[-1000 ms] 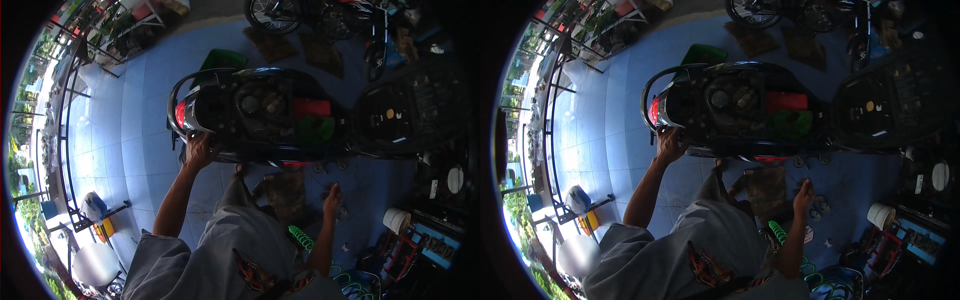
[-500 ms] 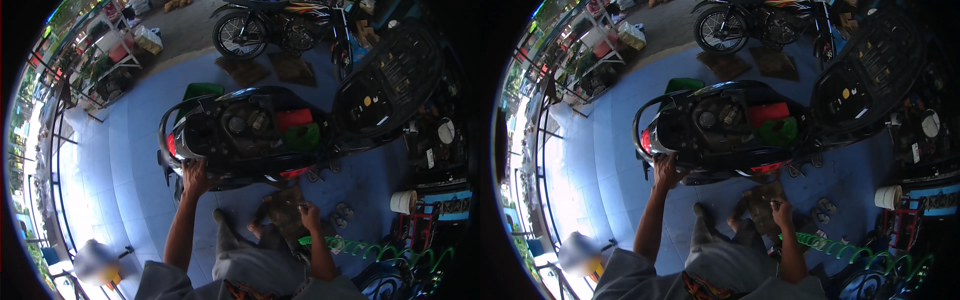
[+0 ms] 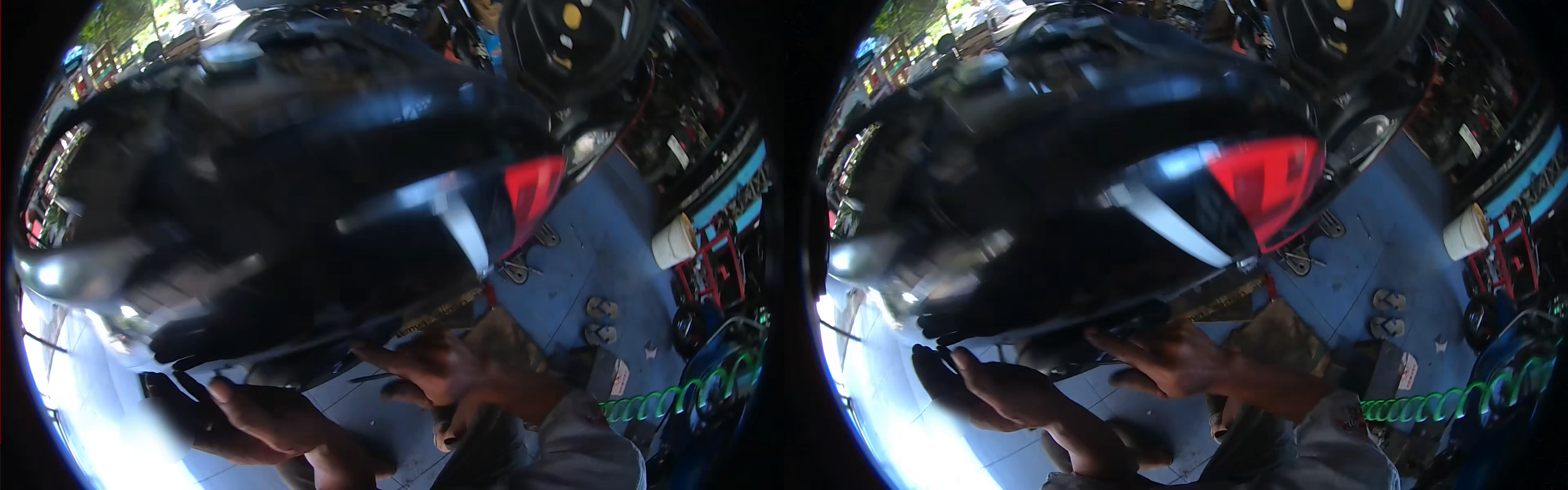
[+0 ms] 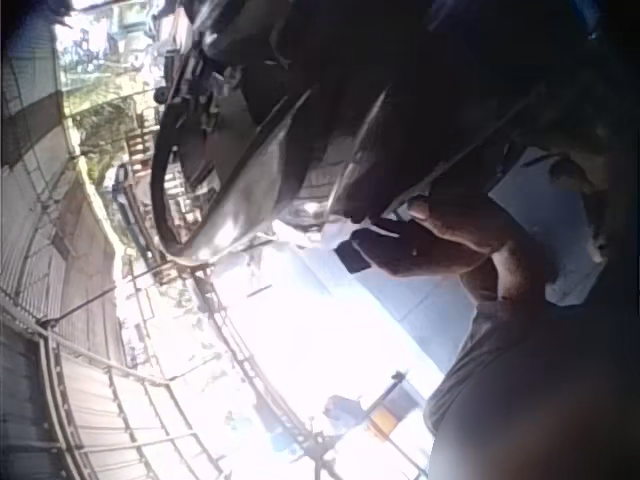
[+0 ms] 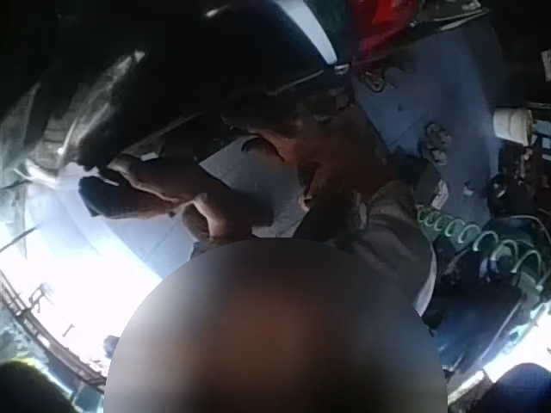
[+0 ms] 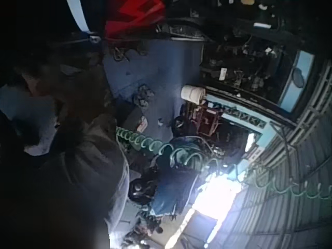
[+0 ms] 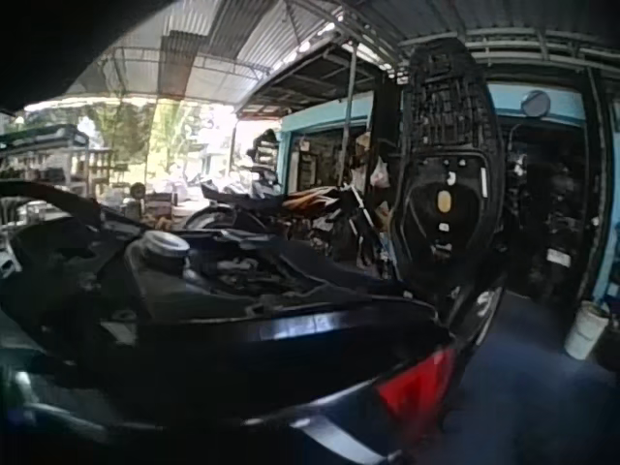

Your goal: The recorder is repairing a motorcycle, specifically removing parts of the bodywork or seat assembly.

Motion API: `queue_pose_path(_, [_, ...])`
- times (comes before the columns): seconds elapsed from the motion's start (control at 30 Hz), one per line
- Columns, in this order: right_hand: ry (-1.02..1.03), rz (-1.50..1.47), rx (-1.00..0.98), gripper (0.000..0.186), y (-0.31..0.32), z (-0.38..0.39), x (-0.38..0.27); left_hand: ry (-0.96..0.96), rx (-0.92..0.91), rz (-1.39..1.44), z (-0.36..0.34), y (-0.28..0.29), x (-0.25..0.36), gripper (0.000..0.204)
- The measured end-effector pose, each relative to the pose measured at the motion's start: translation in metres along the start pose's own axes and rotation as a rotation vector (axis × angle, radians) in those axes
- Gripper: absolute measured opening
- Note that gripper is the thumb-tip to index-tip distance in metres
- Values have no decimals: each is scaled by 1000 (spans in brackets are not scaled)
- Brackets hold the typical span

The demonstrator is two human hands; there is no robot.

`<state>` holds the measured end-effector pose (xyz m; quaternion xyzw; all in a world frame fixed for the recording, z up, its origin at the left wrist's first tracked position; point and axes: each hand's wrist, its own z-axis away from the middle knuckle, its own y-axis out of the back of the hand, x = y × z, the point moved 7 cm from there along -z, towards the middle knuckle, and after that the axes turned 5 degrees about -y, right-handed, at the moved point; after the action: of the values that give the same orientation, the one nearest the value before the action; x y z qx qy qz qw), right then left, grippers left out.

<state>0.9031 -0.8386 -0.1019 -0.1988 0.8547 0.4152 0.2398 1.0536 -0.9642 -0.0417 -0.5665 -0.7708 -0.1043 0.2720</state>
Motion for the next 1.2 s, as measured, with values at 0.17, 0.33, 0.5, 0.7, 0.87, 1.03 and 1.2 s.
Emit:
queue_pose_path(0.17, [161, 378, 99, 45, -32, 47, 47, 254, 246, 656, 118, -5, -37, 43])
queue_pose_path(0.33, [-119, 409, 269, 20, -24, 71, 98, 811, -442, 888, 222, -70, -32, 25])
queue_pose_path(0.5, [-411, 550, 408, 12, 3, 89, 132, 894, -546, 1122, 269, -128, -14, 22])
queue_pose_path(0.7, [-514, 687, 480, 27, 16, 94, 126, 931, -605, 1158, 276, -143, -3, 20])
queue_pose_path(0.87, [-401, 838, 524, 31, 11, 80, 122, 1115, -544, 1341, 277, -157, -8, 22])
queue_pose_path(1.03, [-386, 867, 532, 32, 8, 73, 115, 1174, -462, 1455, 282, -166, -1, 20])
queue_pose_path(1.2, [-393, 870, 541, 30, 15, 74, 119, 1155, -436, 1415, 287, -170, 2, 17])
